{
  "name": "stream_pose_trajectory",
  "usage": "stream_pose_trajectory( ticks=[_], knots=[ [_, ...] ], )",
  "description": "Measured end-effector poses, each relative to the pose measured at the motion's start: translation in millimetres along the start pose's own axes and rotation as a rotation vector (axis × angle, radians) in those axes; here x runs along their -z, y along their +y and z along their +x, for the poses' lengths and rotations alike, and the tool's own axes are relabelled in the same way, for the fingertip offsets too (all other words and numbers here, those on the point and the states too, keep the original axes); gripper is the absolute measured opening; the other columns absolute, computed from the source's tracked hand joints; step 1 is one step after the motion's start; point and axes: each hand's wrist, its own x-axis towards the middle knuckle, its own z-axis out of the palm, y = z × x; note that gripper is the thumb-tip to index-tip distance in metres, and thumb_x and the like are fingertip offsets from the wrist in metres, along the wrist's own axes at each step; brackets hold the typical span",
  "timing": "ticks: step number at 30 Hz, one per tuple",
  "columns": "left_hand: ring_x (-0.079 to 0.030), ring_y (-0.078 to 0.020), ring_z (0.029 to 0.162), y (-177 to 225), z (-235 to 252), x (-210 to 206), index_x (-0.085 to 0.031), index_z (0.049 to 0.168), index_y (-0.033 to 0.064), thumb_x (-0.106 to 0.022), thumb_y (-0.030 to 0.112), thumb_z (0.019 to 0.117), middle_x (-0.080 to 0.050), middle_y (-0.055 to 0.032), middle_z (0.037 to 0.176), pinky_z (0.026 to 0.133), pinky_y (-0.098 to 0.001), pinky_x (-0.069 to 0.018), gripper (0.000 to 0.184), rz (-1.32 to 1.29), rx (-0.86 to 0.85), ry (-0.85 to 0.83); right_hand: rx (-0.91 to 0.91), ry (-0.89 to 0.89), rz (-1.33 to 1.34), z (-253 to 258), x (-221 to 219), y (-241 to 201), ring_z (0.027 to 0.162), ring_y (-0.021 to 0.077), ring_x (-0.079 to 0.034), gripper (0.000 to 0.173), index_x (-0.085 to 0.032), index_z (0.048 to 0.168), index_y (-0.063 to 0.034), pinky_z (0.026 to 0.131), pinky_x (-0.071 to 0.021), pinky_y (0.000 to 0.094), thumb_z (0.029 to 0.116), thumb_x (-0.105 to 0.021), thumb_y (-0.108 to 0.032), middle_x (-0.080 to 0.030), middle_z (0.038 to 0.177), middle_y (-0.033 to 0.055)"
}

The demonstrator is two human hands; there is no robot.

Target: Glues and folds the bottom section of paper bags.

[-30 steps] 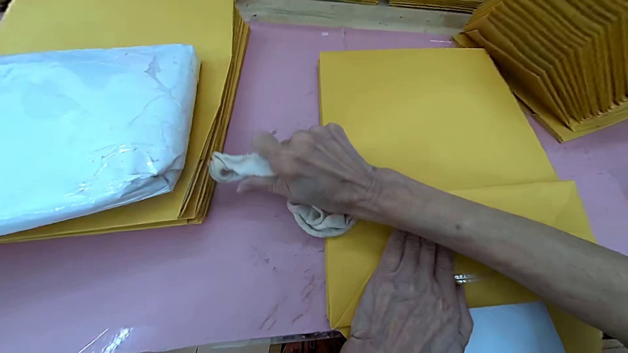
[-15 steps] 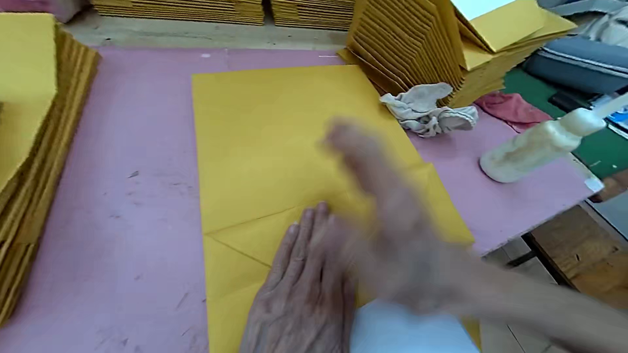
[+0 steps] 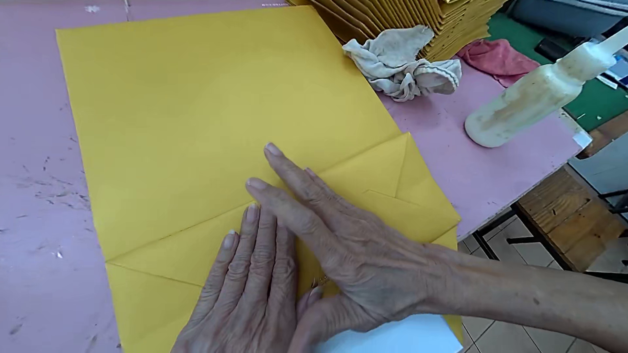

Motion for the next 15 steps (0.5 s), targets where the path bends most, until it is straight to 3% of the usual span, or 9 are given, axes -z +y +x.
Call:
stream_pose_trajectory(
  ticks=[3, 8, 12, 15],
  knots=[
    [-0.035, -0.0413, 0.149, 11.1, 21.1, 41.3, -0.038, 0.149, -0.0142, -0.022, 0.036, 0.1095, -0.037, -0.0310, 0.156, 0.122, -0.0506, -0.0226, 0.066, -0.036, -0.006, -0.118, 0.014, -0.041, -0.084, -3.7, 15.6, 3.0, 0.154, 0.0360, -0.028, 0.101, -0.034, 0.157, 0.0038, 0.126, -0.0246, 0.0433, 0.0914, -0.053, -0.070, -0.027, 0.164, 0.0290],
    [-0.032, -0.0379, 0.151, 9.7, 20.6, 39.1, -0.034, 0.152, -0.0110, -0.015, 0.049, 0.1083, -0.032, -0.0280, 0.160, 0.122, -0.0504, -0.0220, 0.077, -0.047, -0.004, -0.084, 0.013, -0.031, -0.174, -11.4, 32.3, 14.9, 0.152, 0.0375, -0.031, 0.104, -0.035, 0.155, 0.0078, 0.126, -0.0252, 0.0431, 0.0909, -0.048, -0.073, -0.029, 0.162, 0.0311],
    [-0.028, -0.0392, 0.152, 7.5, 21.7, 42.1, -0.034, 0.155, -0.0055, -0.012, 0.063, 0.1033, -0.027, -0.0280, 0.163, 0.123, -0.0530, -0.0212, 0.089, -0.065, -0.034, -0.112, -0.008, -0.040, -0.203, -26.6, 55.5, 22.1, 0.153, 0.0352, -0.029, 0.105, -0.035, 0.154, 0.0098, 0.126, -0.0245, 0.0418, 0.0901, -0.053, -0.071, -0.027, 0.163, 0.0296],
    [-0.034, -0.0414, 0.149, 6.2, 22.7, 38.1, -0.039, 0.153, -0.0059, -0.014, 0.070, 0.0995, -0.033, -0.0285, 0.160, 0.121, -0.0544, -0.0256, 0.096, -0.069, -0.051, -0.061, 0.108, -0.040, -0.279, -50.8, 68.1, 25.3, 0.151, 0.0323, -0.035, 0.086, -0.051, 0.141, 0.0059, 0.126, -0.0271, 0.0444, 0.0925, -0.059, -0.064, -0.043, 0.156, 0.0260]
  ],
)
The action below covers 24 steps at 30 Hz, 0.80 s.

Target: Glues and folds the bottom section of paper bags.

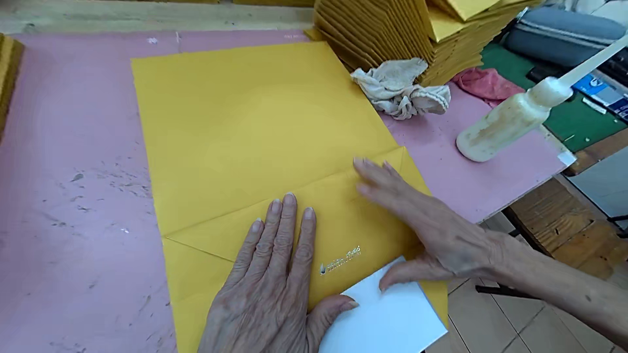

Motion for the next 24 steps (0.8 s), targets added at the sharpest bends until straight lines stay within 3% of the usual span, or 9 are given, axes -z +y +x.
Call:
stream_pose_trajectory(
  ticks=[4, 9, 12, 14, 16, 18, 21, 22, 24],
  knots=[
    [-0.040, -0.0430, 0.145, -0.7, 2.3, -2.3, -0.044, 0.149, -0.0090, -0.019, 0.078, 0.0939, -0.039, -0.0293, 0.156, 0.118, -0.0555, -0.0307, 0.105, 0.029, -0.020, 0.034, 0.221, -0.004, -0.324, -17.0, 0.8, -1.0, 0.141, 0.0309, -0.051, 0.047, -0.062, 0.128, -0.0024, 0.123, -0.0317, 0.0441, 0.1082, -0.046, -0.042, -0.063, 0.138, 0.0203],
    [-0.048, -0.0442, 0.139, -1.2, 6.0, -6.0, -0.053, 0.142, -0.0097, -0.019, 0.083, 0.0883, -0.049, -0.0298, 0.149, 0.115, -0.0557, -0.0367, 0.112, 0.075, -0.032, 0.116, 0.424, -0.096, -0.530, -7.3, 12.1, -5.0, 0.124, 0.0397, -0.064, 0.037, -0.062, 0.128, 0.0022, 0.112, -0.0458, 0.0459, 0.1096, -0.044, -0.024, -0.068, 0.126, 0.0269],
    [-0.054, -0.0438, 0.134, -0.5, 9.8, -6.0, -0.056, 0.138, -0.0100, -0.021, 0.084, 0.0865, -0.055, -0.0301, 0.143, 0.112, -0.0547, -0.0400, 0.113, 0.095, -0.034, 0.181, 0.530, -0.065, -0.640, -1.9, 19.3, -9.7, 0.110, 0.0385, -0.071, 0.027, -0.065, 0.117, 0.0055, 0.101, -0.0542, 0.0432, 0.1057, -0.044, -0.008, -0.073, 0.112, 0.0258],
    [-0.055, -0.0428, 0.133, -3.0, 13.5, -0.9, -0.056, 0.139, -0.0081, -0.028, 0.070, 0.0959, -0.055, -0.0295, 0.143, 0.111, -0.0539, -0.0415, 0.094, 0.099, -0.059, 0.182, 0.522, -0.006, -0.679, 1.3, 22.6, -10.9, 0.108, 0.0374, -0.072, 0.026, -0.065, 0.113, 0.0063, 0.100, -0.0549, 0.0417, 0.1037, -0.043, -0.003, -0.074, 0.107, 0.0254],
    [-0.053, -0.0443, 0.135, -6.4, 14.7, 4.7, -0.052, 0.142, -0.0099, -0.042, 0.035, 0.0936, -0.051, -0.0323, 0.145, 0.112, -0.0559, -0.0398, 0.067, 0.087, -0.102, 0.162, 0.464, 0.064, -0.592, -2.5, 20.7, -19.7, 0.113, 0.0360, -0.071, 0.026, -0.063, 0.116, 0.0068, 0.104, -0.0530, 0.0412, 0.1051, -0.041, -0.003, -0.072, 0.112, 0.0262],
    [-0.053, -0.0459, 0.134, -11.3, 13.4, 6.7, -0.051, 0.141, -0.0128, -0.046, 0.012, 0.0867, -0.051, -0.0339, 0.144, 0.112, -0.0573, -0.0398, 0.060, 0.064, -0.135, 0.180, 0.401, 0.118, -0.404, -13.0, 15.9, -39.6, 0.123, 0.0281, -0.066, 0.030, -0.056, 0.124, 0.0009, 0.110, -0.0473, 0.0351, 0.1111, -0.039, -0.020, -0.069, 0.124, 0.0217],
    [-0.056, -0.0420, 0.132, -20.0, 5.8, 14.7, -0.053, 0.139, -0.0125, -0.047, 0.003, 0.0848, -0.056, -0.0301, 0.142, 0.111, -0.0568, -0.0415, 0.057, 0.015, -0.111, 0.213, 0.338, 0.020, -0.244, -24.3, 0.7, -66.2, 0.133, 0.0276, -0.058, 0.056, -0.055, 0.129, -0.0018, 0.116, -0.0385, 0.0341, 0.1092, -0.035, -0.051, -0.064, 0.135, 0.0214],
    [-0.057, -0.0404, 0.132, -23.0, 3.0, 21.6, -0.053, 0.139, -0.0118, -0.047, 0.002, 0.0857, -0.057, -0.0283, 0.142, 0.111, -0.0569, -0.0416, 0.056, -0.014, -0.092, 0.213, 0.292, -0.019, -0.268, -25.3, -8.1, -72.0, 0.135, 0.0300, -0.057, 0.058, -0.055, 0.132, -0.0012, 0.117, -0.0379, 0.0377, 0.1090, -0.035, -0.051, -0.062, 0.138, 0.0220],
    [-0.057, -0.0390, 0.133, -27.4, -3.2, 42.2, -0.052, 0.141, -0.0116, -0.046, -0.001, 0.0889, -0.057, -0.0258, 0.142, 0.113, -0.0561, -0.0398, 0.053, -0.092, -0.037, 0.195, 0.179, -0.054, -0.341, -26.4, -27.2, -78.9, 0.137, 0.0329, -0.054, 0.036, -0.055, 0.134, -0.0037, 0.115, -0.0390, 0.0458, 0.1116, -0.035, -0.023, -0.059, 0.143, 0.0206]
  ],
)
